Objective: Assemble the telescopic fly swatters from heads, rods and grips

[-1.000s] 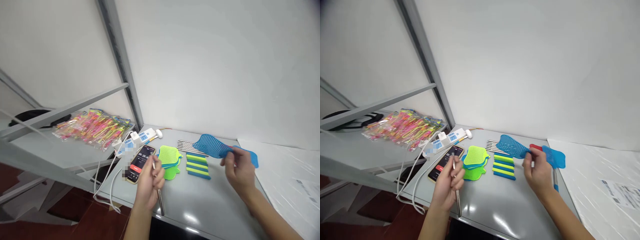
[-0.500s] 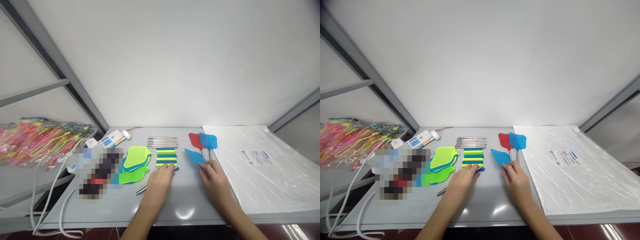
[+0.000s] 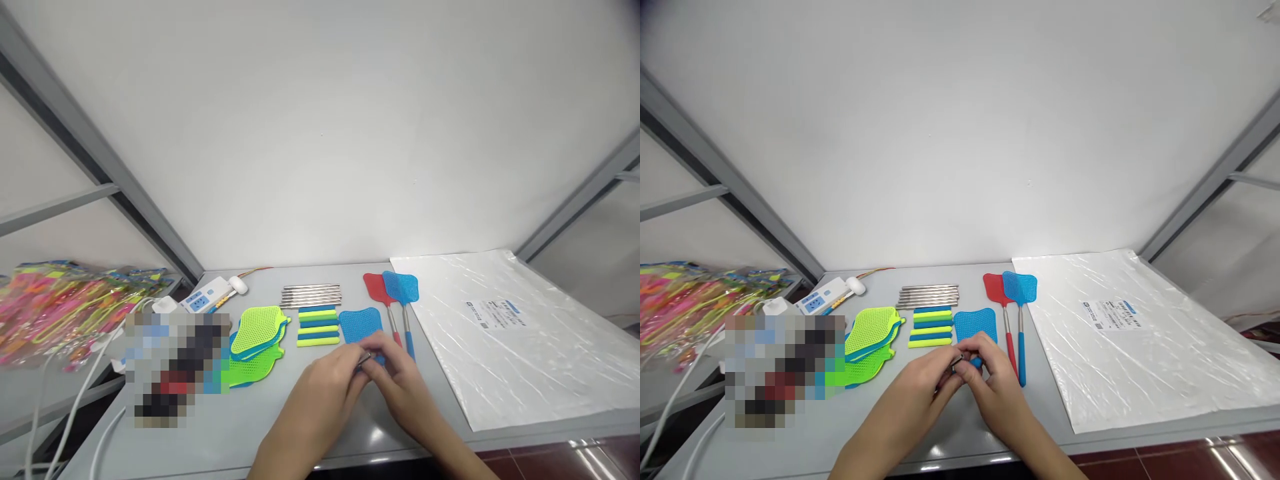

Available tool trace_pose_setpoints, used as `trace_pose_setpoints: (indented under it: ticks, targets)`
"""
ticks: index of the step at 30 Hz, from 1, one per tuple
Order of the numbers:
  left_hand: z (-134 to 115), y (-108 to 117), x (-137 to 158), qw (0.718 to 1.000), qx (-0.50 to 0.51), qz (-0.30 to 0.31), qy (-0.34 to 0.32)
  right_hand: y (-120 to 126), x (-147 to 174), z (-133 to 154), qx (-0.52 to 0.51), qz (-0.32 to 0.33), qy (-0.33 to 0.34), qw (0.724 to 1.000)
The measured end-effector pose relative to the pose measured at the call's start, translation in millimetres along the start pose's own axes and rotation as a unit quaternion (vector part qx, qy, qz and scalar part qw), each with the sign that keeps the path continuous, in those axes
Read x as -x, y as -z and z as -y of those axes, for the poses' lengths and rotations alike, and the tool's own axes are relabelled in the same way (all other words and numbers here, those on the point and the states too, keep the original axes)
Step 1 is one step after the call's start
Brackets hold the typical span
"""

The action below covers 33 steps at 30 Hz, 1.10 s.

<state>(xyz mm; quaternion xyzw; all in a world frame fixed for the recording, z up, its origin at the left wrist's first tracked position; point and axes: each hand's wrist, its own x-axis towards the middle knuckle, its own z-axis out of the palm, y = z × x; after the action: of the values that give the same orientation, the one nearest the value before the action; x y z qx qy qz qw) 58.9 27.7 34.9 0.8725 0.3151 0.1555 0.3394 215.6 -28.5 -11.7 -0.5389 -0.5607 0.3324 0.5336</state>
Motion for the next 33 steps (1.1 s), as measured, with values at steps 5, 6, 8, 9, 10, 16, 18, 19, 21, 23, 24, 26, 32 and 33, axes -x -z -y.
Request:
trace_pose_setpoints:
  ticks: [5,6,8,9,10,16,18,19,21,23,24,26,32,33]
  targets:
    - [-2,5,-11,0.986,0.136,-0.094,0.024,7,-5,-12,-0.123,-0.143,-0.102,0.977]
    - [-3,9,-14,0.967,0.202,-0.152,0.031,9,-6,-15,-0.156,-0.173,-0.119,0.965]
    - [-4,20,-19,0.879,0.38,-0.288,0.026,11,-8,-20,-0.226,-0.211,-0.135,0.941]
    - [-4,26,-23,0.81,0.473,-0.347,0.016,10,-8,-21,-0.257,-0.215,-0.137,0.932]
    - [-4,33,-26,0.737,0.552,-0.391,0.003,9,-8,-22,-0.284,-0.212,-0.139,0.925]
    - [6,52,-38,0.527,0.705,-0.472,-0.048,-12,0,-22,-0.328,-0.116,-0.183,0.92]
    - [7,48,-39,0.523,0.703,-0.479,-0.046,-17,4,-23,-0.305,-0.08,-0.186,0.931]
    - [7,44,-39,0.526,0.699,-0.483,-0.045,-19,5,-23,-0.293,-0.065,-0.183,0.936]
    - [5,38,-39,0.538,0.687,-0.487,-0.041,-21,7,-23,-0.277,-0.048,-0.174,0.944]
    - [3,35,-39,0.55,0.678,-0.487,-0.034,-21,8,-24,-0.269,-0.044,-0.173,0.947]
    - [2,34,-38,0.555,0.674,-0.486,-0.032,-21,8,-24,-0.264,-0.043,-0.175,0.947]
    - [1,34,-37,0.566,0.668,-0.483,-0.031,-20,8,-24,-0.247,-0.042,-0.18,0.951]
    - [-3,25,-34,0.598,0.667,-0.442,-0.039,-22,11,-14,-0.134,-0.037,-0.133,0.981]
    - [-4,21,-34,0.604,0.673,-0.426,-0.032,-24,13,-12,-0.12,-0.026,-0.124,0.985]
